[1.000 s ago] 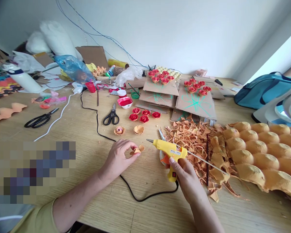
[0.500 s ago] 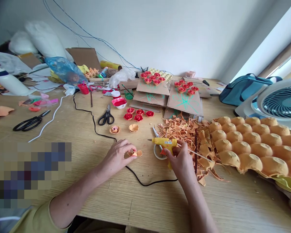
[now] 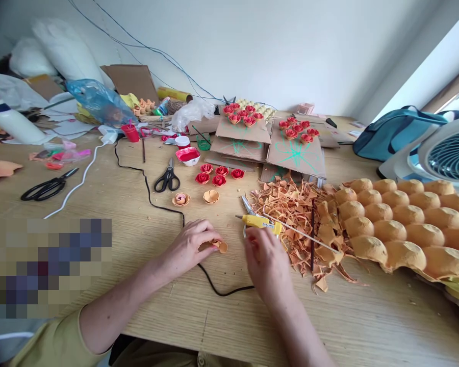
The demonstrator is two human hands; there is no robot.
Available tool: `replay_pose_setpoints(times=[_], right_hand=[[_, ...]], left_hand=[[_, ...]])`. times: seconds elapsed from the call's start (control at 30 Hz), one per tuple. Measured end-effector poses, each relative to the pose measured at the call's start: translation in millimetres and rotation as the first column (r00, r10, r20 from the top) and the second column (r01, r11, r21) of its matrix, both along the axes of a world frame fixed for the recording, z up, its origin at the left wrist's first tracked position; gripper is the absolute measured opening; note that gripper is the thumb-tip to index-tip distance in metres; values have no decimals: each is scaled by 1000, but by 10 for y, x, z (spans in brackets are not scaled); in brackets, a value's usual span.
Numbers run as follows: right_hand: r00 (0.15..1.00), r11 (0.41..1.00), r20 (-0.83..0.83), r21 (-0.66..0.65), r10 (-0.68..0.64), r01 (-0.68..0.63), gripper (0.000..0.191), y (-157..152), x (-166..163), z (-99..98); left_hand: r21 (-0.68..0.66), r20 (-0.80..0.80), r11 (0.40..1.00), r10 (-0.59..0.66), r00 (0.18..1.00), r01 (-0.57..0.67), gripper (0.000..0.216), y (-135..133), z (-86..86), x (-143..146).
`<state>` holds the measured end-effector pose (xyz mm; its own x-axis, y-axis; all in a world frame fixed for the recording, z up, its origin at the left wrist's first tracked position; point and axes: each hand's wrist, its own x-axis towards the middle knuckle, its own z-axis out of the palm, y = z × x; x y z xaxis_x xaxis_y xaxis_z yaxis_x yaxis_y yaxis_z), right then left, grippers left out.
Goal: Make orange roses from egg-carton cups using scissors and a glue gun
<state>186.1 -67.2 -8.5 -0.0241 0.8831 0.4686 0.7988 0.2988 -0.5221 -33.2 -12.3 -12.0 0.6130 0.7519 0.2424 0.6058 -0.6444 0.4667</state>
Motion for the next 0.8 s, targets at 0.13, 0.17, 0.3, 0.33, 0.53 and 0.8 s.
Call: replay_pose_setpoints(times=[0.13, 0.17, 0.3, 0.33, 0.53, 0.8], right_hand=[[979, 976, -54, -86, 198, -202, 16, 27, -245, -90], [978, 973, -52, -99, 204, -208, 18, 46, -276, -118], [974, 962, -69, -155, 214, -223, 20, 100, -326, -174], [973, 959, -80, -167, 217, -228, 19, 104, -331, -172], [962, 949, -168, -198, 214, -245, 17, 91, -344, -135], [970, 953, -180, -228, 161, -201, 14, 119, -367, -137]], left_hand=[[5, 74, 1000, -3, 997, 3, 18, 8, -48, 24], [3, 92, 1000, 6, 996, -7, 19, 12, -60, 28], [-5, 128, 1000, 18, 992, -18, 22, 29, -94, 31], [-8, 144, 1000, 16, 989, -15, 21, 33, -96, 27], [-50, 222, 999, 29, 975, -18, 17, 52, -94, -2], [-136, 271, 990, 67, 960, -31, 20, 50, -122, 12]])
